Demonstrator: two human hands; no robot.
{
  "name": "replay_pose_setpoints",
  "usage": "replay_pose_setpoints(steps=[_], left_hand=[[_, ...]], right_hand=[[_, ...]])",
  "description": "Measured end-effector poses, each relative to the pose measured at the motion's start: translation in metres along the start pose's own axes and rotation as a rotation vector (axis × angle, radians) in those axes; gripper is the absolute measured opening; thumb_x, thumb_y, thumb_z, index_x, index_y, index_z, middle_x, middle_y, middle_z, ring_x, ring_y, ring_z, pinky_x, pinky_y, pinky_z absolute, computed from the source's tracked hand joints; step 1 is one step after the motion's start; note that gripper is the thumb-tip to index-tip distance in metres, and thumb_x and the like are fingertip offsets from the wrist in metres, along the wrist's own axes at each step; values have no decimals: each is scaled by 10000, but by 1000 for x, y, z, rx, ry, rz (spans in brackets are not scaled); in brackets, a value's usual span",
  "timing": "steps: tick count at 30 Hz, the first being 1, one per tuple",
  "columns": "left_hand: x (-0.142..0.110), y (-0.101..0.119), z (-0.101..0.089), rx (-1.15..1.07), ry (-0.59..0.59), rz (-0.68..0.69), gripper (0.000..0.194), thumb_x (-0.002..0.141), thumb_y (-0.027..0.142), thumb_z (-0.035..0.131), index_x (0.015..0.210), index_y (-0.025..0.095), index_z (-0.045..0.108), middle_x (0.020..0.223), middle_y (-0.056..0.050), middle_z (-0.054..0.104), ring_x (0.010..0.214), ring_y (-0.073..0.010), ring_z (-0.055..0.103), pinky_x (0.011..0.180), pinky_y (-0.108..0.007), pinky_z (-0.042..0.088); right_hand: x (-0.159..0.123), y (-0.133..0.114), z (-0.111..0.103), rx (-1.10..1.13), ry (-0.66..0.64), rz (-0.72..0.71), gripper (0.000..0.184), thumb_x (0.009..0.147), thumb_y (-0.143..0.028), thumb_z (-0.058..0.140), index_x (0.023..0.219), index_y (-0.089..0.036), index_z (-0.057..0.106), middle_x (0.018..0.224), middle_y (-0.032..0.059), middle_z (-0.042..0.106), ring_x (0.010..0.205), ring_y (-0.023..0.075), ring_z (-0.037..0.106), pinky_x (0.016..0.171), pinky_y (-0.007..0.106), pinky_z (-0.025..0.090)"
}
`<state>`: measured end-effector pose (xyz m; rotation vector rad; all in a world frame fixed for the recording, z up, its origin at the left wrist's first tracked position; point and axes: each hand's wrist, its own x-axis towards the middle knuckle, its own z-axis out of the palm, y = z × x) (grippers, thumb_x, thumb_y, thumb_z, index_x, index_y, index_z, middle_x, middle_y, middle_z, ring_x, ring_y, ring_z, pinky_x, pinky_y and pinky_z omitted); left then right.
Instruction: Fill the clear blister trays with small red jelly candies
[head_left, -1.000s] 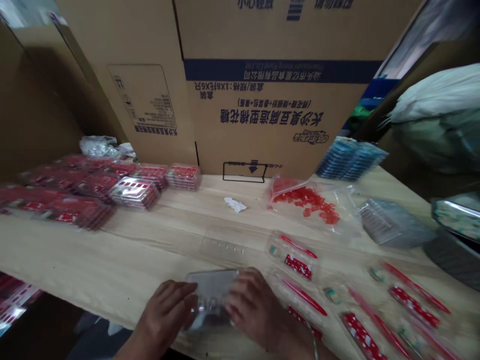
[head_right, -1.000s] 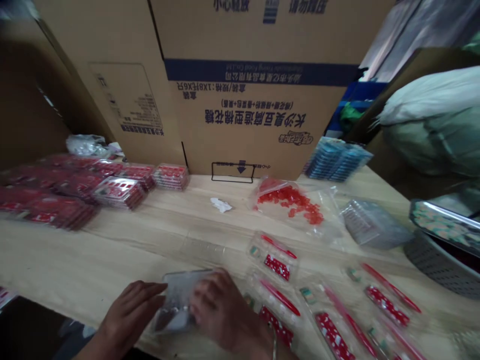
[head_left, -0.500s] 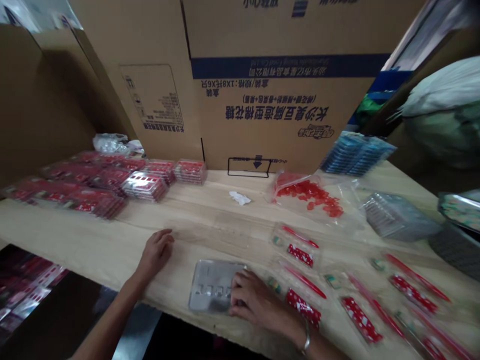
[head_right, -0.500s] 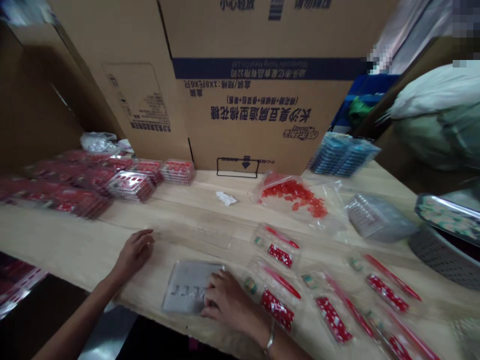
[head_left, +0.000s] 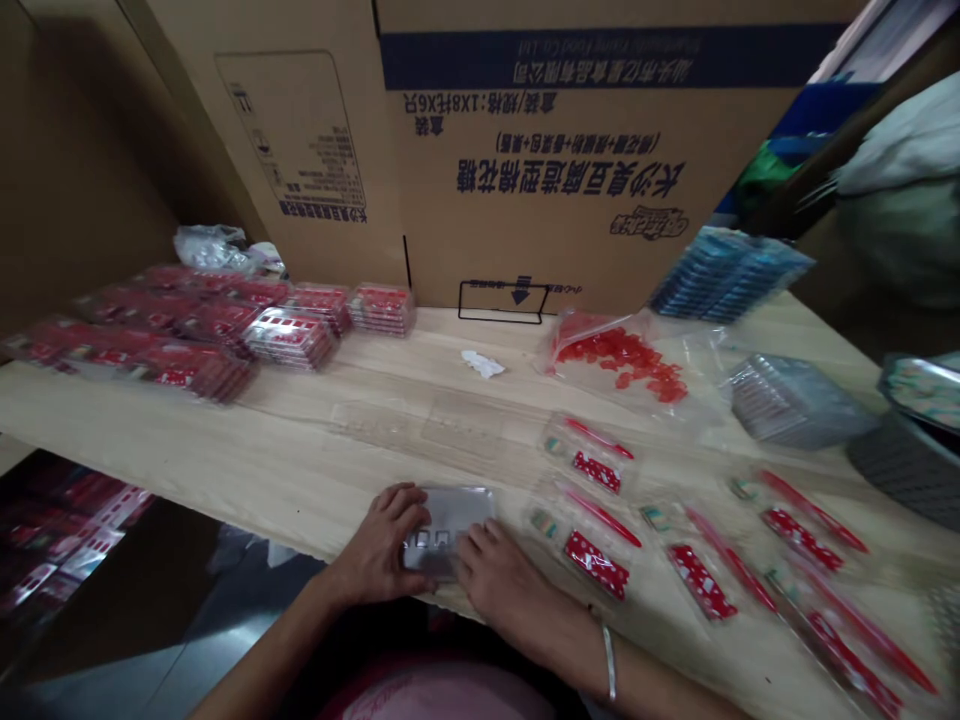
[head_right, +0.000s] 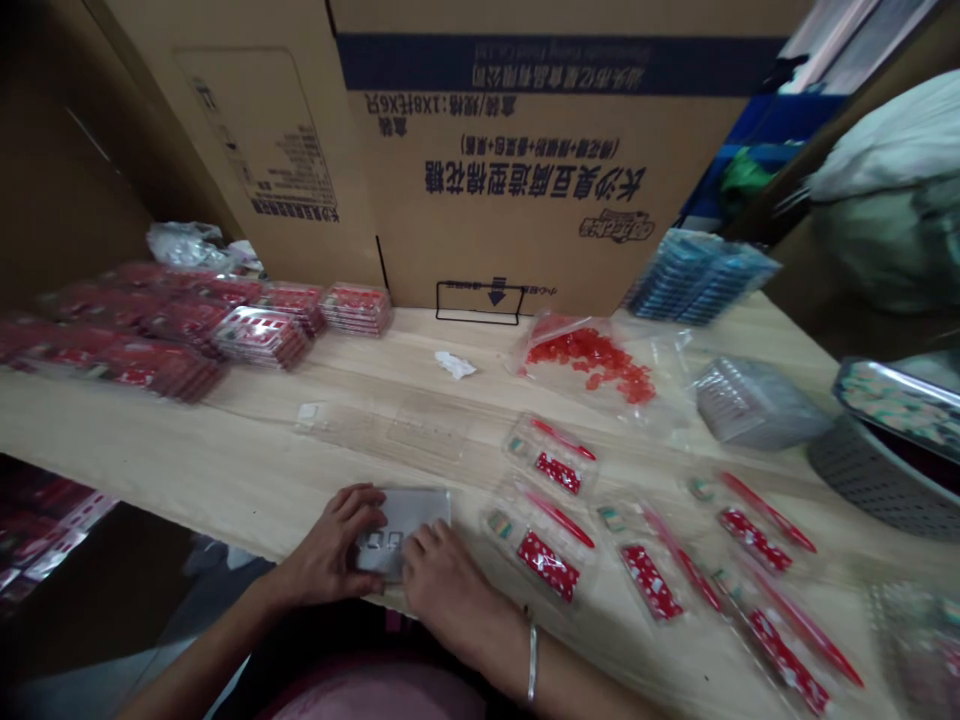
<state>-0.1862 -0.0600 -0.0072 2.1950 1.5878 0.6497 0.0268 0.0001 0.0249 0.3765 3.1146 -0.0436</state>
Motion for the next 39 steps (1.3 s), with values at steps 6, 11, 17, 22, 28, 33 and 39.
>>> replay_pose_setpoints(steps=[6, 11, 17, 22, 28, 33, 39], left_hand=[[-26, -4, 12, -117, 298, -91, 960, 720, 625, 619, 1454, 236, 137, 1444, -202, 293, 1321, -382, 326, 1029, -575, 346], [-36, -2, 13, -80, 334, -154, 695, 841, 565, 480, 1406, 229, 254, 1487, -181, 269, 1369, -368, 273, 1053, -584, 309], [-17, 6, 8, 212, -9, -112, 408, 700, 540, 664, 902, 197, 572, 1439, -175, 393, 1382, -438, 206, 1034, -653, 269], [-16, 16, 6, 296, -25, -135, 470, 582, 509, 759, 876, 191, 573, 1434, -203, 383, 1360, -445, 254, 1030, -640, 280], [-8, 21, 4, 235, -7, -105, 655, 482, 484, 814, 991, 186, 528, 1216, -157, 539, 1151, -377, 479, 990, -584, 335], [8, 28, -5, 181, -74, -132, 653, 407, 486, 842, 897, 206, 514, 1067, -83, 531, 966, -296, 486, 869, -469, 398], [11, 23, -2, 190, -153, -153, 588, 467, 407, 843, 898, 202, 501, 1029, -66, 510, 953, -280, 469, 840, -418, 386]], right_hand=[[-12, 8, -15, 259, 170, 50, 74, 817, -95, 546, 807, -168, 557, 859, 38, 590, 815, 192, 505, 746, 317, 444], [-21, 38, -38, 489, 389, 126, 162, 796, -34, 477, 803, -196, 482, 878, 42, 567, 832, 175, 510, 736, 296, 448], [2, 84, -35, 638, 480, 60, 147, 834, -74, 451, 789, -210, 419, 913, 56, 553, 862, 175, 533, 736, 307, 461], [7, 84, -44, 571, 484, 33, 162, 812, -47, 449, 807, -208, 432, 953, 65, 558, 880, 170, 548, 754, 306, 467], [12, 87, -3, 411, 300, 77, 147, 812, -37, 484, 798, -183, 492, 891, 61, 588, 810, 167, 558, 722, 294, 478], [2, 81, 8, 251, 194, 126, 97, 903, -166, 519, 820, -160, 570, 883, 60, 602, 862, 198, 538, 797, 355, 432], [-12, 32, -3, 455, 18, -16, 222, 808, -404, 685, 789, -196, 609, 876, -3, 600, 871, 166, 531, 755, 279, 402]])
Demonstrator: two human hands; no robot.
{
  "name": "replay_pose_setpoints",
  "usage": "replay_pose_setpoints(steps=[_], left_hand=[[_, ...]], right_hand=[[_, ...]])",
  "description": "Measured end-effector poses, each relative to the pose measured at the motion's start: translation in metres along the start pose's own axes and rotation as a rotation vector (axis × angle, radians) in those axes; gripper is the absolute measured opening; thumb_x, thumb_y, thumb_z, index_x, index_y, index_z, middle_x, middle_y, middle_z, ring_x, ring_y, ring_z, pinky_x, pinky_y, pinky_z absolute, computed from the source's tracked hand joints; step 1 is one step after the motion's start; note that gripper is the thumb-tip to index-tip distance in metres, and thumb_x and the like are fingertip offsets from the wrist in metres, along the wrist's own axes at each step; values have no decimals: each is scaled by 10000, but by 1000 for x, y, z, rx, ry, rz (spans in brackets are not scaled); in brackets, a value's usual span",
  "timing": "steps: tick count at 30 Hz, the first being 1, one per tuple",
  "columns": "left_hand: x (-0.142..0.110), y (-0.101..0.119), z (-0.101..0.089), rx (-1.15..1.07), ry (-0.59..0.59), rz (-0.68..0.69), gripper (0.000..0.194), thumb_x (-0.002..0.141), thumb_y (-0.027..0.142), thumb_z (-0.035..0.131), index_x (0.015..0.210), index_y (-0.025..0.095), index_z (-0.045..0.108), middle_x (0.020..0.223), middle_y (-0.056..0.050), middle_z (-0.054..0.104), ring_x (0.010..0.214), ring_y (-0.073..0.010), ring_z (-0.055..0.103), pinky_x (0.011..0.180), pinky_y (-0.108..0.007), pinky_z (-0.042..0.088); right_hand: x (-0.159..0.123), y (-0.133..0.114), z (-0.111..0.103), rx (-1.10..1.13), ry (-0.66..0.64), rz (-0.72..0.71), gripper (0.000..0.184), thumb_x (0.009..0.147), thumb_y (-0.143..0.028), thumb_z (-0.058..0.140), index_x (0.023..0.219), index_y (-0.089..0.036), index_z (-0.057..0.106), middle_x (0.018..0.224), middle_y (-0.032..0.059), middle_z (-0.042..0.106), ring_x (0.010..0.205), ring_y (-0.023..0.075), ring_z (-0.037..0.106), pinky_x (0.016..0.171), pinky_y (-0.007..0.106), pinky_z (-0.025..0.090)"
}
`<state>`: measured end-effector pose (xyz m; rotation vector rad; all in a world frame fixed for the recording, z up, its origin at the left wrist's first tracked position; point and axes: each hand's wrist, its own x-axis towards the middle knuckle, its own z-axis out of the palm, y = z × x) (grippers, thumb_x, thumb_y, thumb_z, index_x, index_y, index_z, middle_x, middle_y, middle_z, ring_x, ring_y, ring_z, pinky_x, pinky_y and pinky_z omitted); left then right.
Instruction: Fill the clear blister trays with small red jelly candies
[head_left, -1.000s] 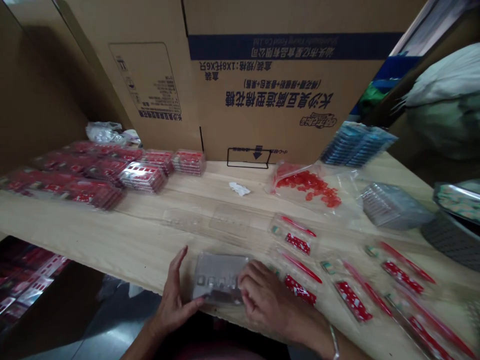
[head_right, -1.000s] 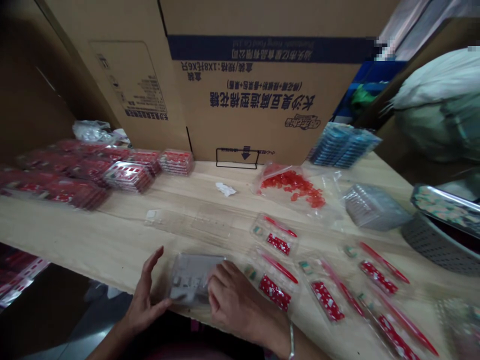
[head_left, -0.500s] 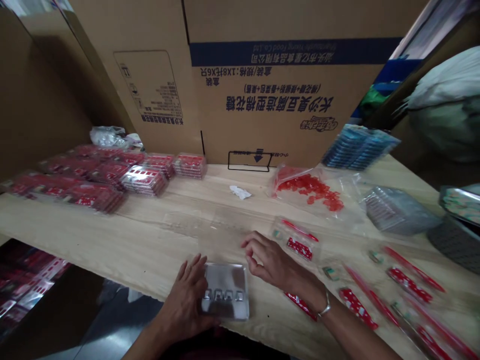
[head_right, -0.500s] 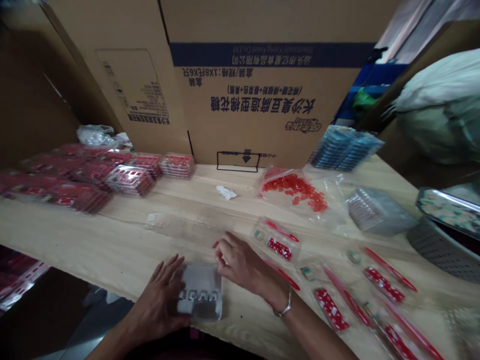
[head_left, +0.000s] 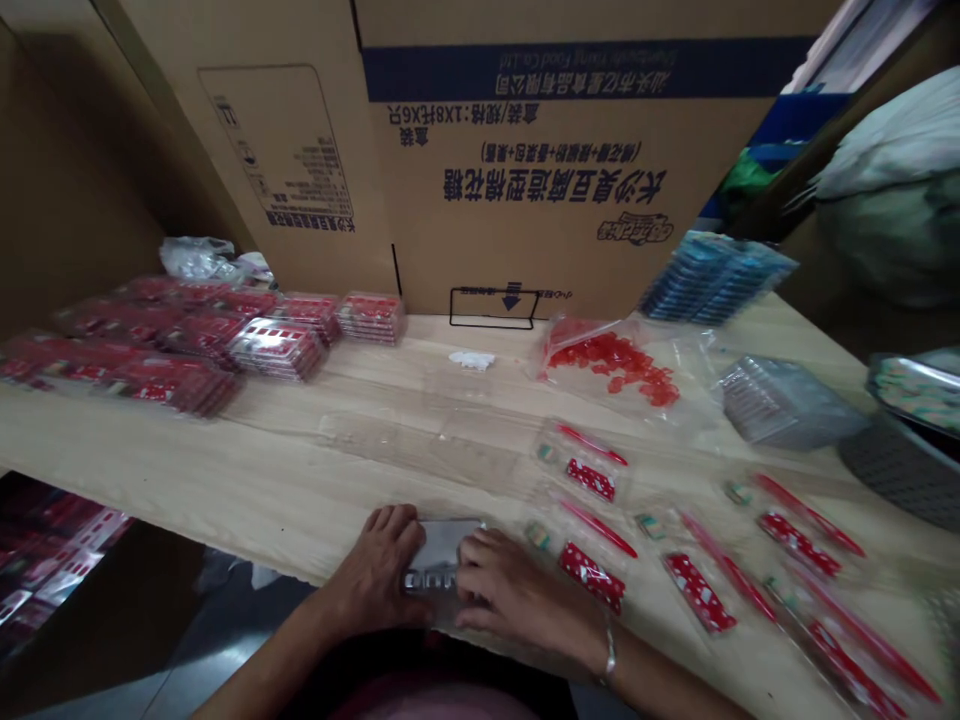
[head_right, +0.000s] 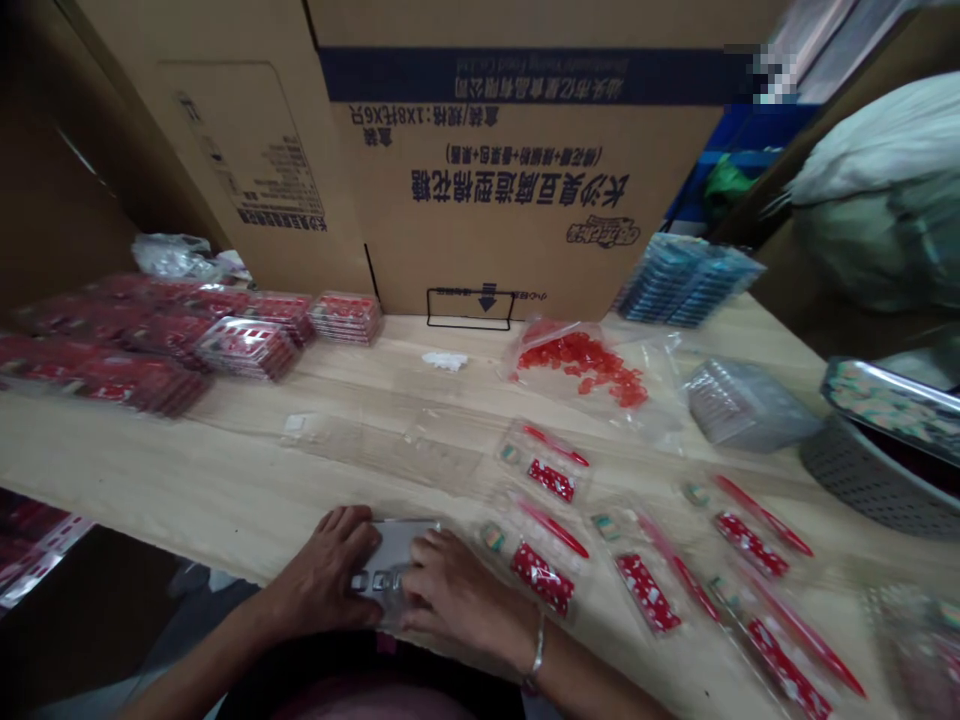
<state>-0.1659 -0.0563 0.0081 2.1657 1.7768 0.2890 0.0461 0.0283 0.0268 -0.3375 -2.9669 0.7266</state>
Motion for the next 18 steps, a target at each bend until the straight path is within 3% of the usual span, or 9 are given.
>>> replay_pose_setpoints(steps=[3, 8, 18], left_hand=[[0, 0, 4, 19, 7, 10, 550, 493, 390, 827, 885, 203, 490, 1027, -68, 511, 955, -281, 472, 842, -423, 390], [-1, 0, 4, 11, 46, 28, 526, 501, 378, 809, 879, 197, 491, 1026, -85, 516, 957, -285, 478, 844, -424, 419], [-3, 1, 4, 17, 75, 84, 499, 569, 439, 778, 896, 180, 504, 1064, -126, 527, 1008, -299, 478, 884, -441, 442]], right_hand=[[2, -6, 5, -55, -8, 43, 153, 849, -318, 654, 791, -180, 624, 884, 15, 602, 874, 170, 530, 779, 291, 395], [1, -5, 4, -26, -18, 45, 194, 839, -386, 654, 827, -193, 651, 898, 20, 594, 889, 185, 517, 815, 328, 379], [0, -13, 11, -46, -48, 57, 173, 885, -318, 600, 805, -175, 656, 886, 49, 579, 886, 191, 484, 835, 341, 369]])
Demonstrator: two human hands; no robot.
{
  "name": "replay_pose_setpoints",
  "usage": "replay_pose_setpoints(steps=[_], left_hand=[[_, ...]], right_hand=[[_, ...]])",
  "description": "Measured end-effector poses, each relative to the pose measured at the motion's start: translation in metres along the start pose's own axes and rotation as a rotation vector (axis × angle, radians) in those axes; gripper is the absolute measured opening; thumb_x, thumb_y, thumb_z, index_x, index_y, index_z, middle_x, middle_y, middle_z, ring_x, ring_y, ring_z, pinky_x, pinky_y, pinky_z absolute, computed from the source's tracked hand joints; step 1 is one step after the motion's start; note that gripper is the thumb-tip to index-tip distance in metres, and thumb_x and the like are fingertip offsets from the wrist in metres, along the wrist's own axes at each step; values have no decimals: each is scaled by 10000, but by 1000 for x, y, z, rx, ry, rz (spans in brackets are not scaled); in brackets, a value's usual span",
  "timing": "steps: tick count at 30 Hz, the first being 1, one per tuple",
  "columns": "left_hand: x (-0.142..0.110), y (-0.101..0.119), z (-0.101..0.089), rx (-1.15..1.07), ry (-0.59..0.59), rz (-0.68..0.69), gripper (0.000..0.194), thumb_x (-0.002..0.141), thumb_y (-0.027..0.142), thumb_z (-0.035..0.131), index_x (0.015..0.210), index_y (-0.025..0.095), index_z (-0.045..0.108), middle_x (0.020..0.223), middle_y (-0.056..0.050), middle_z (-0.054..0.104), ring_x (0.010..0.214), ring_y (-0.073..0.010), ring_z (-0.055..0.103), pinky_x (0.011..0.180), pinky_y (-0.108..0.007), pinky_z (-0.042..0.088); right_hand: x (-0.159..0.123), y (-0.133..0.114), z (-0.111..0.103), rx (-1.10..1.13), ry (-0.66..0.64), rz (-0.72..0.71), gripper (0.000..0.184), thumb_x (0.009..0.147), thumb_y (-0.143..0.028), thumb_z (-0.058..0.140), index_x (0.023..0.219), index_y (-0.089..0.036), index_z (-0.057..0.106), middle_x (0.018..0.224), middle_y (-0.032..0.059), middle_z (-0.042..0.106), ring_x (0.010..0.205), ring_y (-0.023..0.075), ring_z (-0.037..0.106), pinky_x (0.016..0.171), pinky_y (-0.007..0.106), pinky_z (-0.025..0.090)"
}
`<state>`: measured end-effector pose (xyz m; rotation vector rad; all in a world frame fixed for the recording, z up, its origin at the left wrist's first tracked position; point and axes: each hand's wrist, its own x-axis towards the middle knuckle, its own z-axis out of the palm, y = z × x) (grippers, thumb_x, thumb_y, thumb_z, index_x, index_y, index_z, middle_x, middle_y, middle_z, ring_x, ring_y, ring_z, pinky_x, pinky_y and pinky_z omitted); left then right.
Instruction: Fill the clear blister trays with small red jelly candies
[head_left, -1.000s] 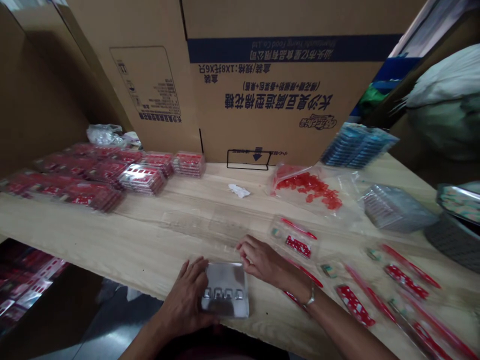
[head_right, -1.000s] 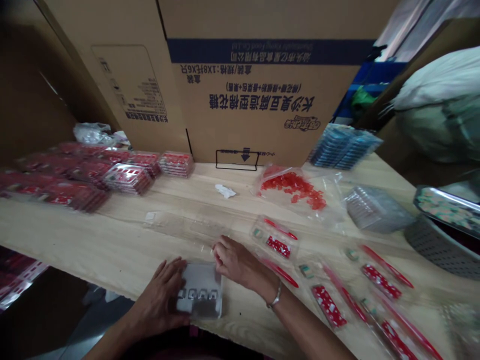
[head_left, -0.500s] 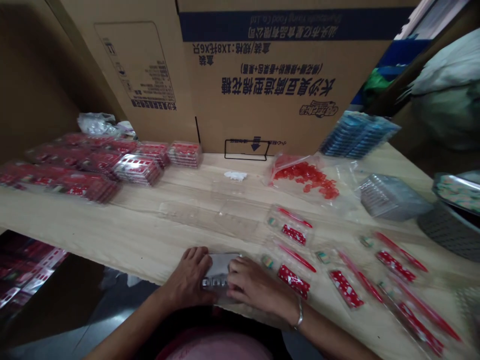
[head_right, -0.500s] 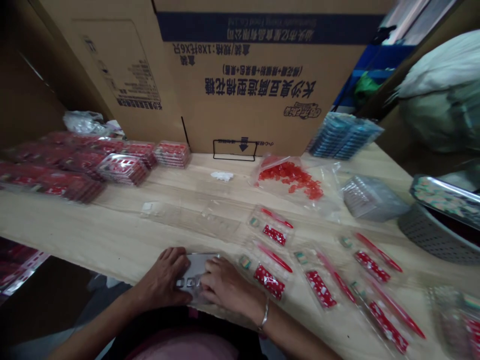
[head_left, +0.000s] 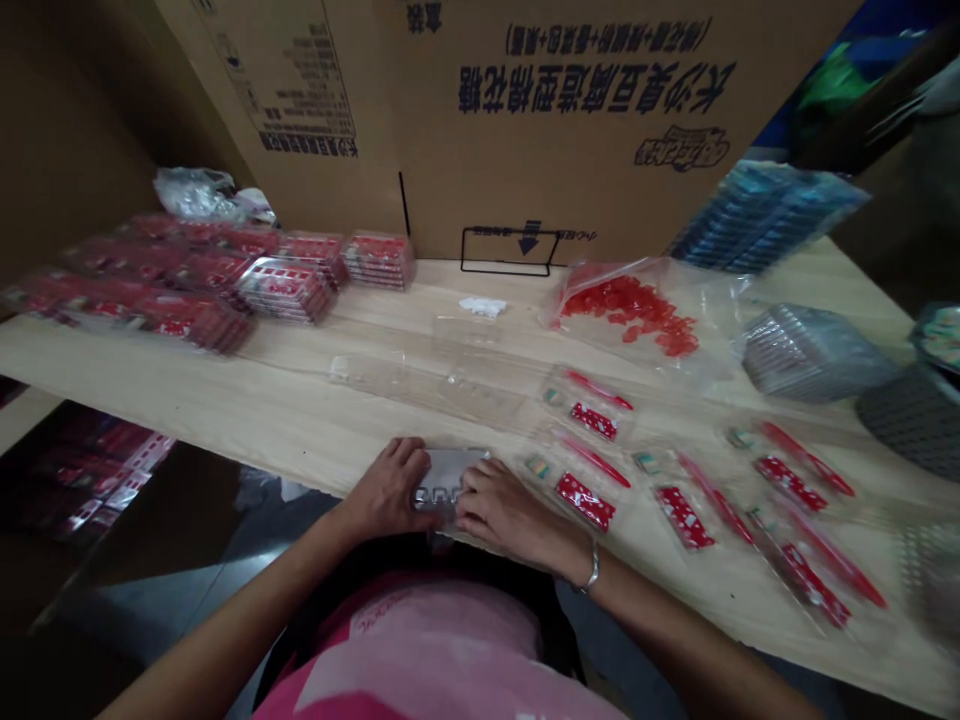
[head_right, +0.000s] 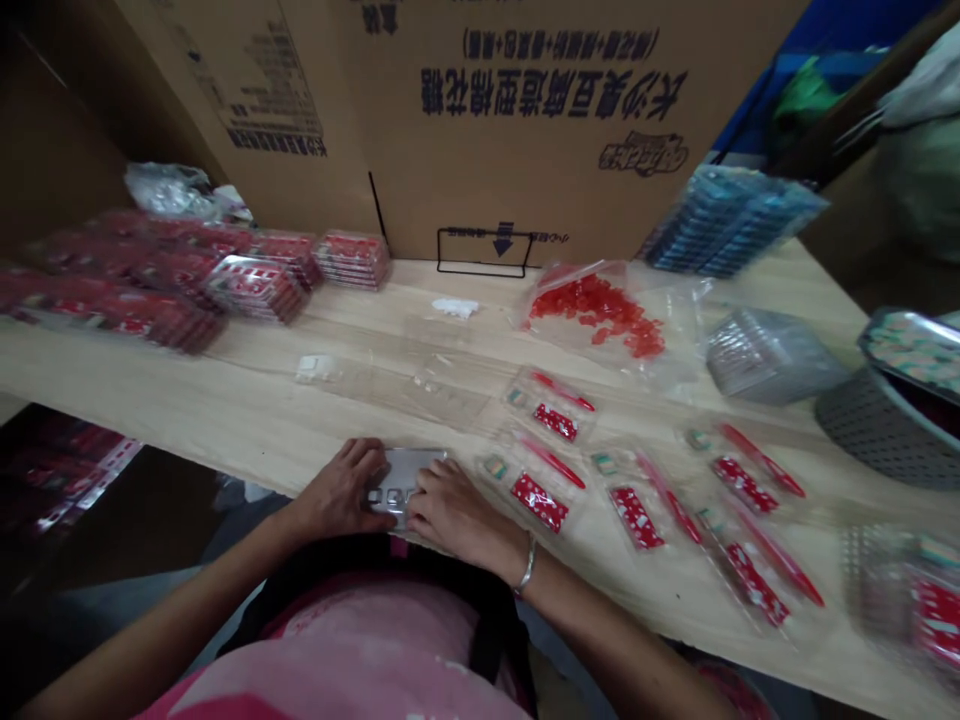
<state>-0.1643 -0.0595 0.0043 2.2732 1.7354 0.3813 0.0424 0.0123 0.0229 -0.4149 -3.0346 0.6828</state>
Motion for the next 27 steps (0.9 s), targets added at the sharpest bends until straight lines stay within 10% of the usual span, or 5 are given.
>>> replay_pose_setpoints(steps=[11, 14, 17, 27], left_hand=[[-15, 14, -8, 55, 110, 109, 791, 659, 670, 640, 1238, 157, 472, 1349, -206, 471, 1267, -376, 392, 1037, -565, 281], [-24, 20, -22, 178, 195, 221, 330, 877, 360, 533, 1174, 214, 540, 1275, -108, 596, 1199, -266, 506, 1050, -480, 276], [-35, 0, -40, 286, 349, 223, 275, 904, 101, 421, 1076, 227, 594, 1132, -57, 692, 1076, -192, 597, 953, -389, 360], [-42, -98, -34, 294, 242, -97, 269, 883, 159, 395, 986, 188, 643, 1144, -121, 660, 1050, -242, 597, 855, -403, 441]], right_hand=[[-9, -18, 7, -337, 180, -56, 70, 877, -178, 551, 869, -171, 620, 884, 75, 591, 886, 238, 491, 962, 449, 348], [-13, -13, 0, -310, 372, -62, 100, 887, -149, 518, 897, -177, 614, 869, 67, 589, 880, 230, 492, 989, 459, 315], [-13, -9, -3, -154, 533, -5, 97, 906, -207, 526, 931, -172, 612, 897, 71, 591, 878, 215, 497, 898, 409, 371], [7, 22, 12, 160, 119, 79, 141, 793, -325, 716, 770, -195, 668, 826, 11, 605, 858, 170, 519, 840, 323, 365]])
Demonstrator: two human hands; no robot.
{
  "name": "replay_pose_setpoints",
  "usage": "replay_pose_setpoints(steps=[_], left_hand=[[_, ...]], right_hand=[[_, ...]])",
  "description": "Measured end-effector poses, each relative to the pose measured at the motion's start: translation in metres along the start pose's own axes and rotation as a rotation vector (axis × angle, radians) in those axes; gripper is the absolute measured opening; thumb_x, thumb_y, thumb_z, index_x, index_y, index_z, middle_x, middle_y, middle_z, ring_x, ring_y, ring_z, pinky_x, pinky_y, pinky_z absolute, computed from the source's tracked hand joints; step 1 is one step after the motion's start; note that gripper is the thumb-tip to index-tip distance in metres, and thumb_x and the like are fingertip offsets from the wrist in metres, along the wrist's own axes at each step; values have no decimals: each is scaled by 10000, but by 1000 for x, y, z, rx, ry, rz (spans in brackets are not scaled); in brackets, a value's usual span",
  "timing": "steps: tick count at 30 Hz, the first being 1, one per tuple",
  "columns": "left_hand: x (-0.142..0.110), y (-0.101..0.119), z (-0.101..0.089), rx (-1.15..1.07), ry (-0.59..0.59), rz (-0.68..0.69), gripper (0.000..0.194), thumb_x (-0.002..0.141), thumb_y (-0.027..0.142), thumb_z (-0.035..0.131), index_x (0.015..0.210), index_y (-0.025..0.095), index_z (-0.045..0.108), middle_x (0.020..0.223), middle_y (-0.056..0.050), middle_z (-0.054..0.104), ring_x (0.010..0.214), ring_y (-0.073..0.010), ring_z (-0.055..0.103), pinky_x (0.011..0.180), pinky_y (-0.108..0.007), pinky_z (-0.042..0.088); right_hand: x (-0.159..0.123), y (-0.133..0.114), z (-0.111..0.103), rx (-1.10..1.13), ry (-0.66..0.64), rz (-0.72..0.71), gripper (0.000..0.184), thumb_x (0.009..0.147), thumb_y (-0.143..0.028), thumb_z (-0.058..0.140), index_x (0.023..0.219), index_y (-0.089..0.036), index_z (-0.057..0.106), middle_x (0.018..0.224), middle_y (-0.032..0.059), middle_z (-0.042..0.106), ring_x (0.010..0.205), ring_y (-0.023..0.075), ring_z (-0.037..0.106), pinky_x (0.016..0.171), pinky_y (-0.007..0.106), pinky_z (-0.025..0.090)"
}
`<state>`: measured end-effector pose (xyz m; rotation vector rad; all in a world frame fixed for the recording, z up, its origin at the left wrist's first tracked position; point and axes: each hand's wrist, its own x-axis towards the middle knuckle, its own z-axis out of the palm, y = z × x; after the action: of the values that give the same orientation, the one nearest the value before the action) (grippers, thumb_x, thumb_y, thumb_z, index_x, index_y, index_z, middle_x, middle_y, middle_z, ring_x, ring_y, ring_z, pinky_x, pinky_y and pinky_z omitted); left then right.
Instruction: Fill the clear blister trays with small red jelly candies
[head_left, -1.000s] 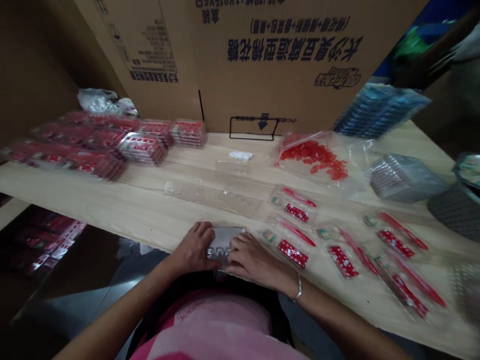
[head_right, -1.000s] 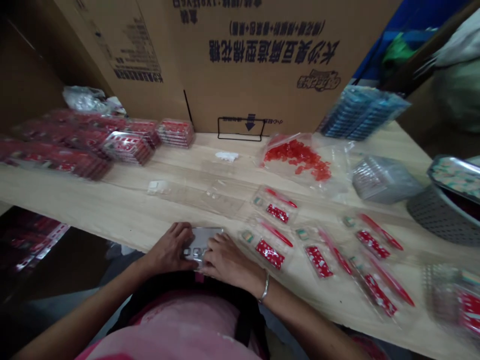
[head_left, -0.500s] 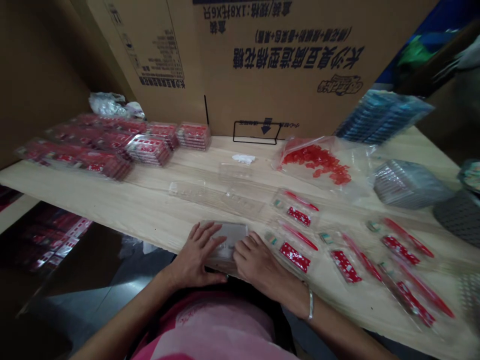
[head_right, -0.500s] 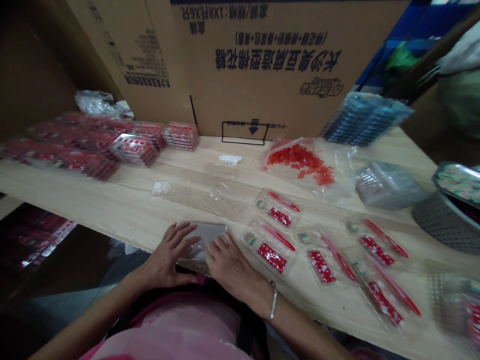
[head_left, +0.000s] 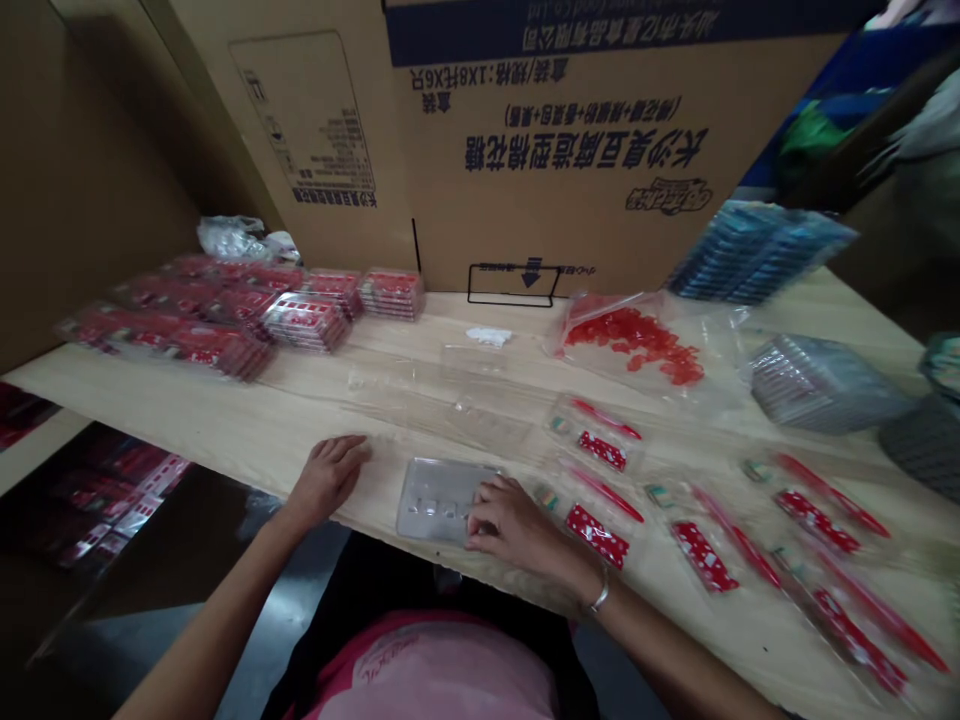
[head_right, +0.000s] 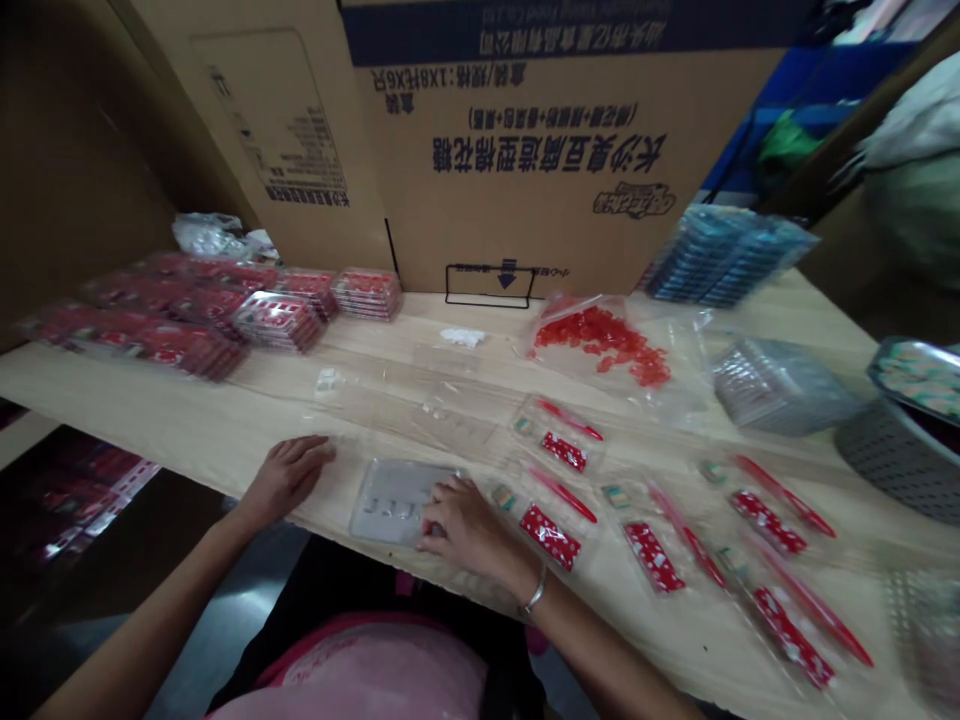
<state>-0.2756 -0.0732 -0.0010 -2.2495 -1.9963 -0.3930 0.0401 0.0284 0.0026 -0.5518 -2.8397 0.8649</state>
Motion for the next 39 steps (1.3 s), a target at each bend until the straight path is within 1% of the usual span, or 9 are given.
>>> replay_pose_setpoints(steps=[5, 10, 17, 23, 27, 30, 33, 36, 39], left_hand=[[10, 32, 5, -170, -46, 39, 252, 859, 281, 492, 1070, 201, 605, 1256, -123, 591, 1188, -274, 512, 972, -478, 393], [15, 79, 14, -379, -204, 184, 567, 705, 535, 678, 1126, 175, 553, 1334, -158, 503, 1328, -342, 336, 1060, -521, 323], [20, 80, 19, -429, -183, 152, 560, 673, 534, 706, 1076, 179, 550, 1258, -155, 531, 1276, -338, 385, 1033, -528, 361], [7, 93, 22, -346, 0, 151, 722, 656, 560, 698, 1235, 183, 489, 1375, -194, 464, 1319, -380, 346, 1027, -563, 337], [-9, 108, 10, -178, 163, 332, 316, 875, 217, 497, 1187, 247, 542, 1236, -94, 634, 1203, -244, 533, 977, -409, 398], [-19, 86, -10, -18, 368, 327, 345, 857, 79, 449, 1150, 216, 568, 1085, -85, 710, 1087, -216, 618, 852, -349, 447], [-26, 33, -25, 254, 622, 72, 234, 798, 94, 580, 1003, 206, 602, 967, -75, 731, 909, -228, 675, 729, -329, 452], [-34, -21, -28, 462, 595, -120, 108, 828, 147, 569, 904, 221, 591, 880, -13, 728, 773, -214, 671, 683, -328, 441], [-43, -51, -24, 515, 502, -158, 73, 866, 190, 509, 848, 227, 569, 807, 16, 699, 719, -216, 644, 635, -327, 431]], right_hand=[[2, 7, -6, 29, -64, -61, 87, 818, -305, 693, 812, -219, 695, 847, -3, 605, 856, 153, 520, 820, 300, 369], [1, 2, -13, -74, -79, -96, 82, 857, -268, 642, 818, -212, 687, 846, 7, 598, 851, 161, 517, 802, 300, 385], [-7, -30, -6, -464, -56, -120, 35, 835, -153, 621, 856, -139, 644, 881, 82, 600, 897, 241, 504, 847, 405, 405], [-17, -26, -1, -422, 115, -186, 21, 854, -153, 575, 854, -151, 597, 866, 69, 591, 886, 221, 507, 919, 430, 399], [-30, -24, 2, -363, 387, -256, 131, 893, -131, 485, 932, -189, 596, 937, 55, 630, 997, 207, 538, 1030, 462, 344], [-33, -23, 14, -344, 488, -153, 246, 921, -169, 466, 1151, -196, 551, 1162, 92, 608, 1173, 221, 497, 1049, 476, 347], [-30, -18, 31, -348, 285, -35, 417, 934, -295, 486, 1332, -178, 437, 1391, 133, 461, 1315, 283, 374, 1047, 507, 359], [-27, -11, 44, -321, 108, -6, 454, 945, -311, 466, 1378, -197, 392, 1460, 126, 382, 1350, 293, 326, 1060, 494, 356], [-27, -7, 51, -345, 116, 11, 434, 942, -222, 461, 1372, -203, 404, 1431, 145, 412, 1333, 298, 353, 1061, 485, 359]])
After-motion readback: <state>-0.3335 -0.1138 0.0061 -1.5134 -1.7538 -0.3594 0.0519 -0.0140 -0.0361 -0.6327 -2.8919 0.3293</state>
